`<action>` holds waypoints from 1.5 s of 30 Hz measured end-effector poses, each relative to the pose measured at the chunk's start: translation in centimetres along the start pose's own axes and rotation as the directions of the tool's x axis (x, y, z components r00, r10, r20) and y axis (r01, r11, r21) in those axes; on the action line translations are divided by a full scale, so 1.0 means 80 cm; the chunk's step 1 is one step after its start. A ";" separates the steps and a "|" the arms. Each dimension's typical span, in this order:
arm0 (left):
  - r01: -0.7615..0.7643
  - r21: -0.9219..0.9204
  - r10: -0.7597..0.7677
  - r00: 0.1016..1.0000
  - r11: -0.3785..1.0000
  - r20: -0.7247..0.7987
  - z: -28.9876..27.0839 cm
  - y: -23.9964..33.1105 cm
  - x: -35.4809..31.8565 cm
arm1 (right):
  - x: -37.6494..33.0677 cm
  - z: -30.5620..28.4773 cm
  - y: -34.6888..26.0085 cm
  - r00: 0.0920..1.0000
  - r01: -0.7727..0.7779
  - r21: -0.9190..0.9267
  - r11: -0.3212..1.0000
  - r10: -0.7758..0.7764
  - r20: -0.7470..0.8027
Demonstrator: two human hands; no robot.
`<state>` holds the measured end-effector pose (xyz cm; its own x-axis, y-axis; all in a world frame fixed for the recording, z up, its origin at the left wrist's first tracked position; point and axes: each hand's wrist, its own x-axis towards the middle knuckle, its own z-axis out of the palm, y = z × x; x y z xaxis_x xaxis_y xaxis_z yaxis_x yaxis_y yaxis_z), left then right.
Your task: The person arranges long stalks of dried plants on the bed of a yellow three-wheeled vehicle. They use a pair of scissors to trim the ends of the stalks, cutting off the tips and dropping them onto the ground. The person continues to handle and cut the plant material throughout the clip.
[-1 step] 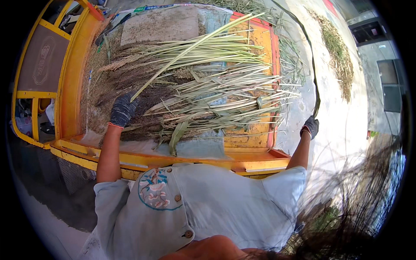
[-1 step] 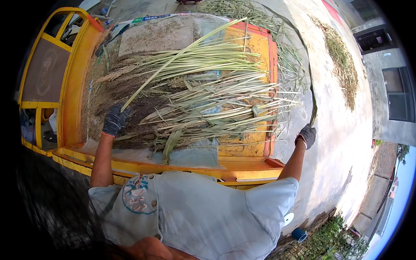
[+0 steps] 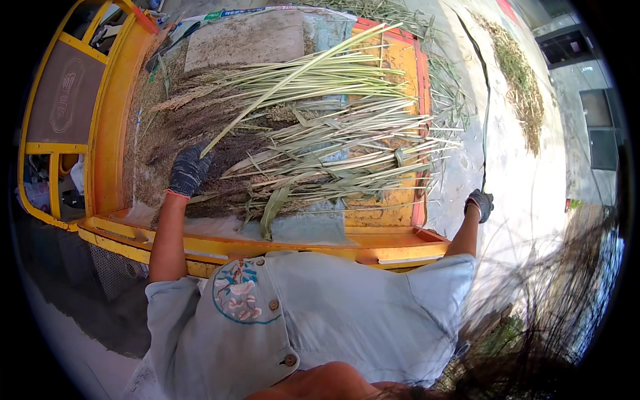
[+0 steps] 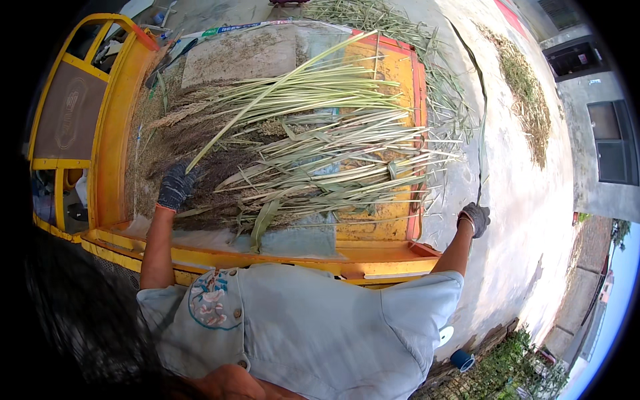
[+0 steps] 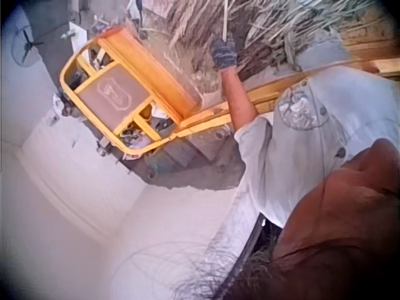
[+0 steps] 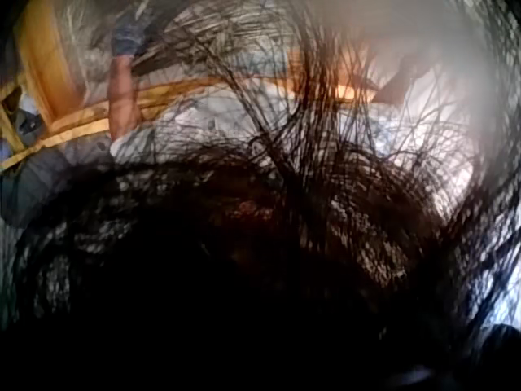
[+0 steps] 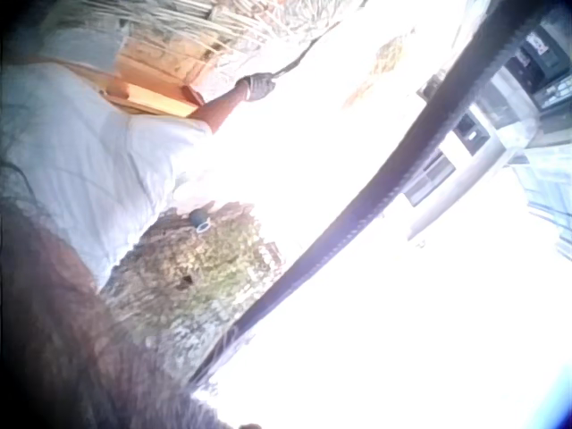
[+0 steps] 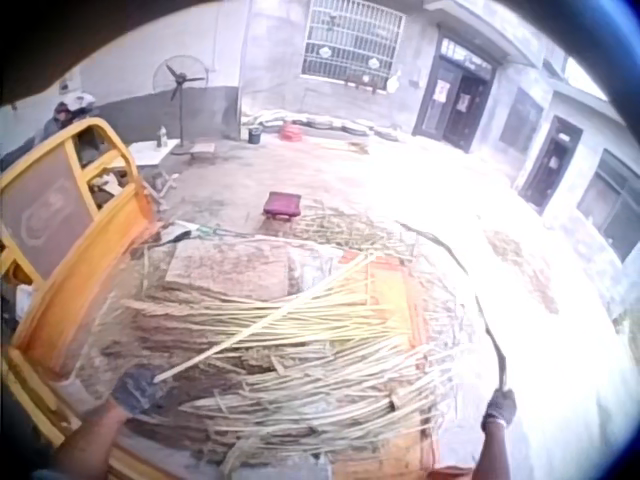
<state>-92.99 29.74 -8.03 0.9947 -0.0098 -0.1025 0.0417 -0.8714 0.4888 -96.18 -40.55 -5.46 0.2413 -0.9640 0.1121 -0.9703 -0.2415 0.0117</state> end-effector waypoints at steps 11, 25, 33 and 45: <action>0.035 0.104 -0.054 0.982 0.994 0.180 0.003 0.018 -0.002 | -0.337 0.165 -0.160 -0.350 0.909 0.357 -0.214 -0.857 0.377; -0.326 0.049 0.275 0.861 0.944 0.429 0.062 0.031 -0.013 | -0.379 0.076 -0.122 -0.404 0.658 0.737 -0.151 -0.897 0.177; -0.181 -0.104 0.209 0.859 0.978 0.467 0.053 0.051 -0.018 | -0.358 0.016 -0.097 -0.421 0.628 0.710 -0.319 -0.906 -0.035; -0.075 -0.544 0.428 0.710 0.836 0.559 0.011 0.074 -0.013 | -0.372 0.024 -0.091 -0.428 0.777 0.488 -0.398 -0.902 -0.056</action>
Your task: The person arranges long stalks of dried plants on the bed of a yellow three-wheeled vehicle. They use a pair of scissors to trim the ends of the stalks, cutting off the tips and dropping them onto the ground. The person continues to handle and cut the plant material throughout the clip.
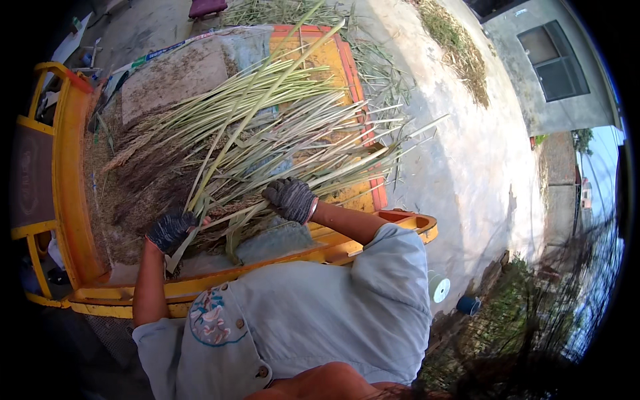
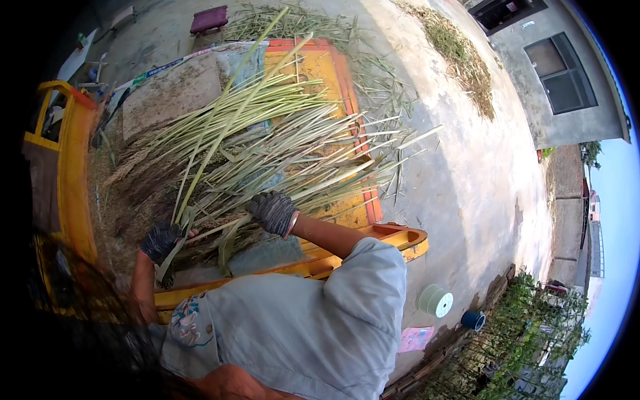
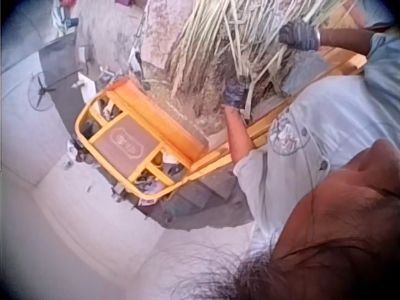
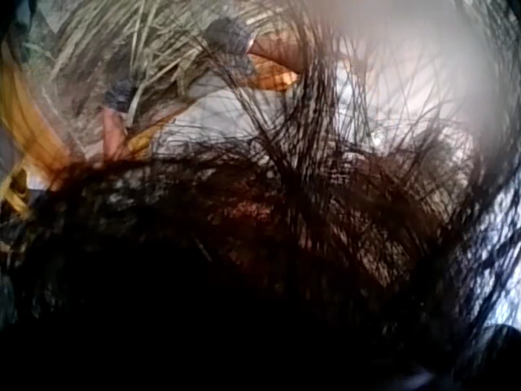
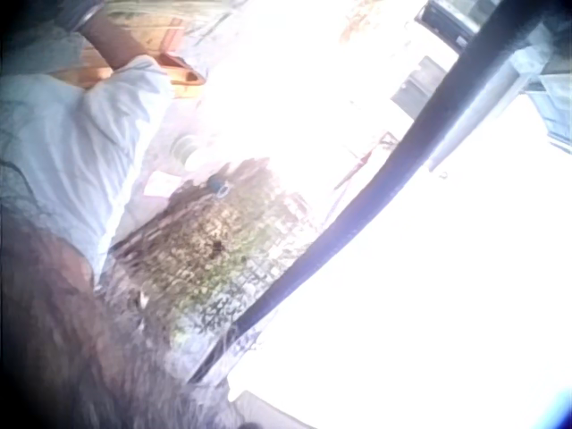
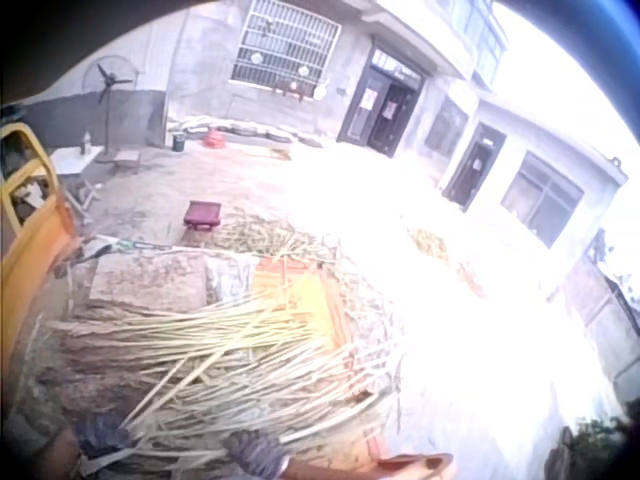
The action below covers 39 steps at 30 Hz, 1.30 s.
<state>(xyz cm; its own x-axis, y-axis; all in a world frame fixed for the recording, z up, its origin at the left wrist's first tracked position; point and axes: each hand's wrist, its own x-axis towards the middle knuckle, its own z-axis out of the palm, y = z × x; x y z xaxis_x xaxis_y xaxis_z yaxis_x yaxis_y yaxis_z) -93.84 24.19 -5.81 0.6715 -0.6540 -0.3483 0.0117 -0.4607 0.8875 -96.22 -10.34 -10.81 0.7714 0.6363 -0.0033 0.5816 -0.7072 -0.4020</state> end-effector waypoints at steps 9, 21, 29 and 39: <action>0.283 0.485 -0.273 0.957 0.827 -0.094 0.013 -0.010 0.008 | 0.013 -0.011 -0.016 0.997 0.069 0.043 0.997 -0.069 -0.017; 0.466 0.452 -0.379 0.884 0.761 -0.273 -0.015 -0.100 0.000 | -0.047 -0.081 0.109 0.817 -0.369 -0.196 0.908 0.418 0.398; 0.502 0.426 -0.353 0.854 0.752 -0.383 -0.033 -0.069 -0.016 | -0.188 -0.153 0.199 0.807 -0.547 0.098 0.831 0.493 0.326; 0.399 0.572 -0.200 0.903 0.717 -0.380 -0.037 -0.084 -0.018 | -0.197 -0.126 0.190 0.895 -0.425 -0.015 0.905 0.422 0.144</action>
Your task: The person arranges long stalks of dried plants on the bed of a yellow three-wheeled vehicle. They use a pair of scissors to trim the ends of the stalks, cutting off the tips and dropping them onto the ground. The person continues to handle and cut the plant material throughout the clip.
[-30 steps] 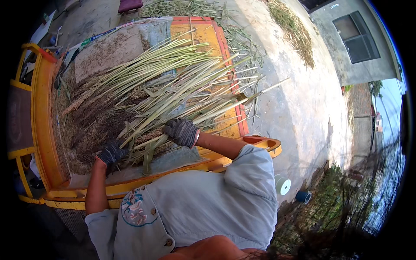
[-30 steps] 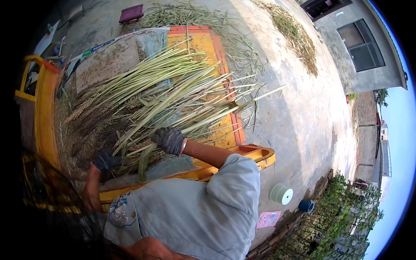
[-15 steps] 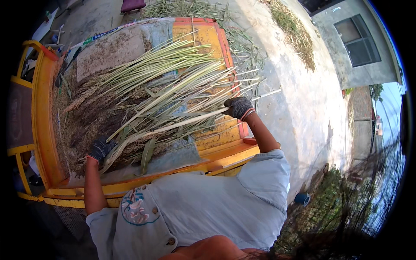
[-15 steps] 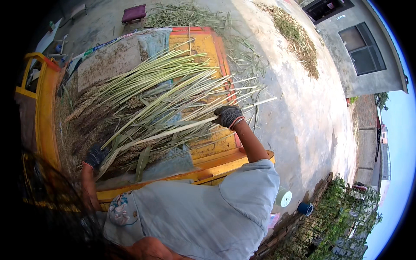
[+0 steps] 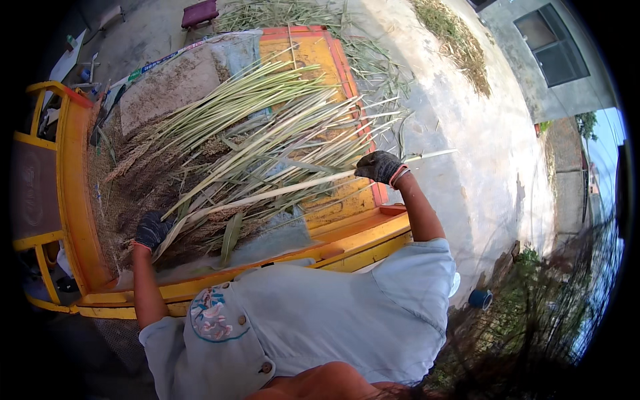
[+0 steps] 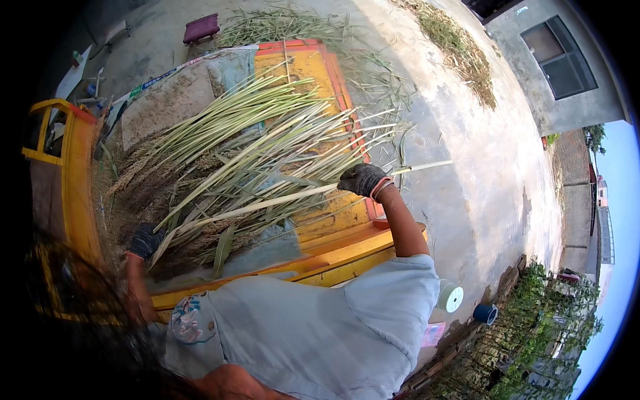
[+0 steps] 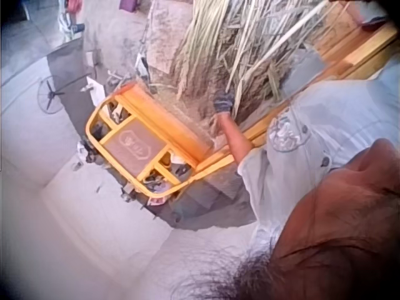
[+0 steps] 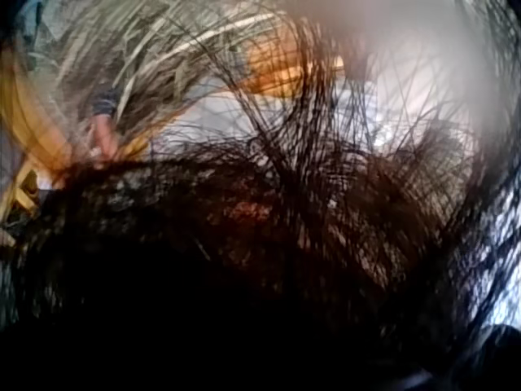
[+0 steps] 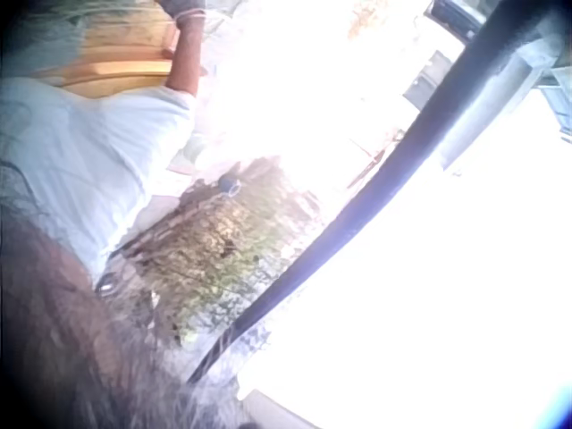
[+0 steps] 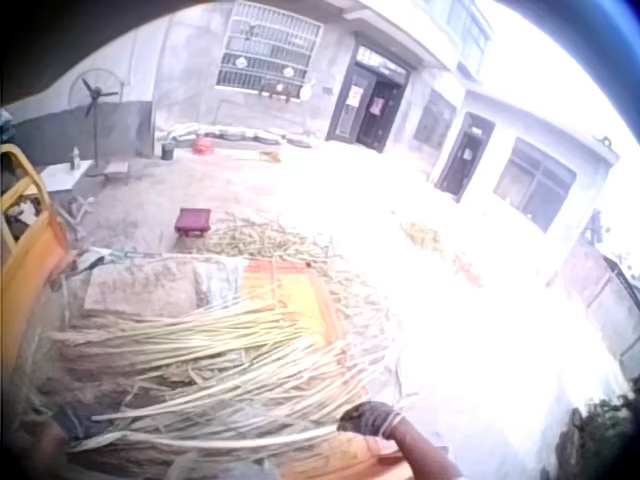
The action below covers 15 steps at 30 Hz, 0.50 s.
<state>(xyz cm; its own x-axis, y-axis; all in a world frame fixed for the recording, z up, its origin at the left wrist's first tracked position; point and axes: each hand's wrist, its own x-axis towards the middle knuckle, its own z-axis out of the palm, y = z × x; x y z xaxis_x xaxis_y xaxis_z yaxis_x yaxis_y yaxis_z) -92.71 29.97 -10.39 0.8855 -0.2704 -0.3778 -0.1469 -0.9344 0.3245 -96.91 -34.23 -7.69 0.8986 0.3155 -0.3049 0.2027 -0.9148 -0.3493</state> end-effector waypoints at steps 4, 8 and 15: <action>-0.136 -0.012 0.134 0.985 0.991 -0.107 -0.003 0.012 -0.006 | 0.002 -0.016 -0.022 0.973 -0.222 -0.051 0.974 0.217 -0.081; -0.081 -0.059 0.083 0.996 0.995 0.040 -0.008 0.055 -0.005 | 0.015 -0.027 -0.032 0.888 -0.454 -0.146 0.879 0.435 -0.147; -0.174 -0.062 0.164 0.975 0.983 -0.147 -0.009 0.060 -0.011 | 0.049 -0.064 -0.047 0.847 -0.485 -0.186 0.855 0.406 -0.342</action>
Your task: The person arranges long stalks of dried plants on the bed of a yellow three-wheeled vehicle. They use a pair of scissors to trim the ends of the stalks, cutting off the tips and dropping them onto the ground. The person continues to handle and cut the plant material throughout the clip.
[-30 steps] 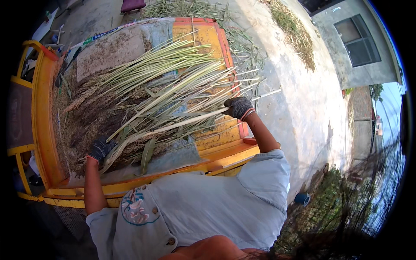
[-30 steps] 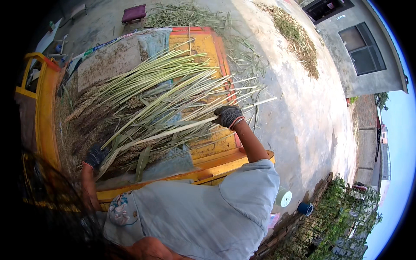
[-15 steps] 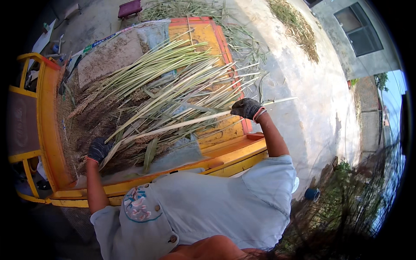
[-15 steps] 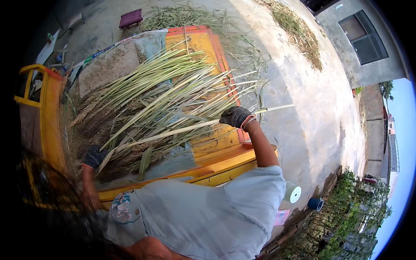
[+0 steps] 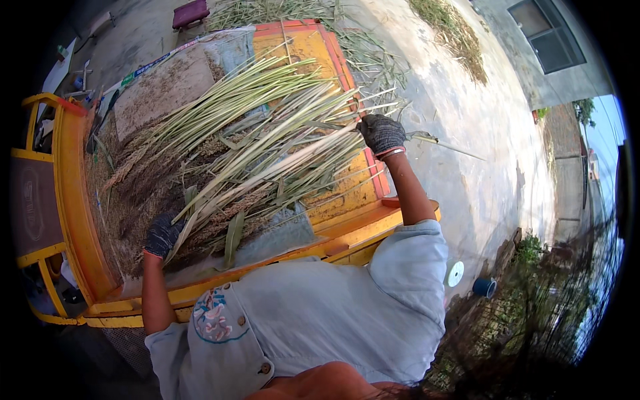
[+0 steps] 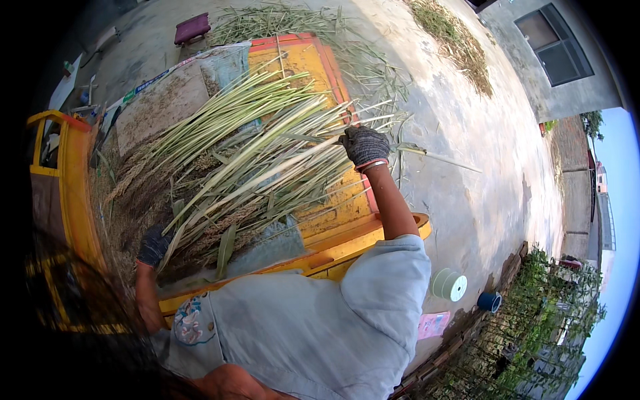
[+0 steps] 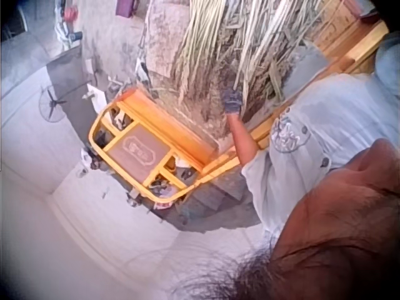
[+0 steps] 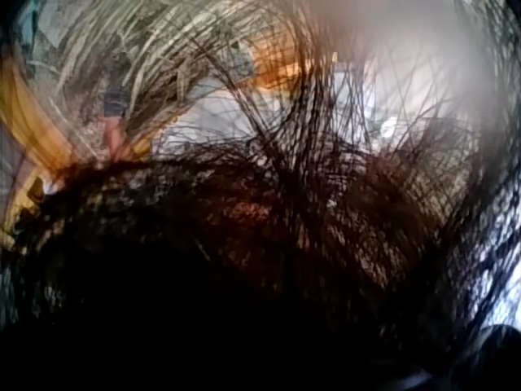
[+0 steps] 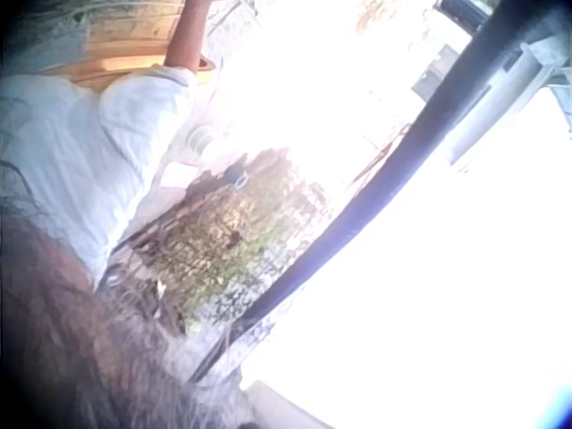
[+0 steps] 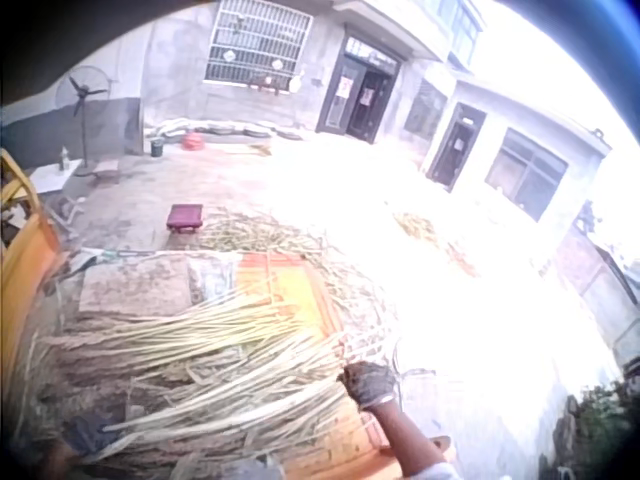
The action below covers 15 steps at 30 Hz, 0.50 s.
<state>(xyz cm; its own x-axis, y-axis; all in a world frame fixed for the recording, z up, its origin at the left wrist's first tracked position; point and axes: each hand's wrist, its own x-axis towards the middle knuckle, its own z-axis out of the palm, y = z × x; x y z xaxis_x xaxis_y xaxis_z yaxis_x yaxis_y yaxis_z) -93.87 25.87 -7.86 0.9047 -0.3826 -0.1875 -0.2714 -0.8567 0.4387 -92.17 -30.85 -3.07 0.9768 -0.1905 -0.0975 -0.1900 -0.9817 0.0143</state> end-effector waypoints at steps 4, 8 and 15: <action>0.172 -0.061 -0.173 0.985 0.983 -0.013 -0.001 -0.026 -0.001 | 0.001 -0.045 -0.020 0.966 0.133 -0.113 0.985 -0.154 -0.209; 0.185 -0.259 -0.194 0.981 0.948 -0.011 -0.022 -0.005 -0.003 | -0.007 -0.084 -0.018 0.930 0.151 -0.233 0.961 -0.218 -0.297; 0.162 -0.436 -0.154 0.987 0.885 0.054 -0.021 -0.004 -0.005 | -0.089 -0.127 -0.010 0.875 0.030 -0.259 0.965 -0.150 -0.460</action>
<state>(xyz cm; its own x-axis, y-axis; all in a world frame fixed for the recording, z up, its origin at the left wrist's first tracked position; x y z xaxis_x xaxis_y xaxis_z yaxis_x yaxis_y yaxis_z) -93.59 26.82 -6.47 0.9165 -0.2645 -0.3000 0.0495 -0.6694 0.7413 -98.02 -28.79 7.76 0.9288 -0.0212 0.3700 -0.1290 -0.9544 0.2692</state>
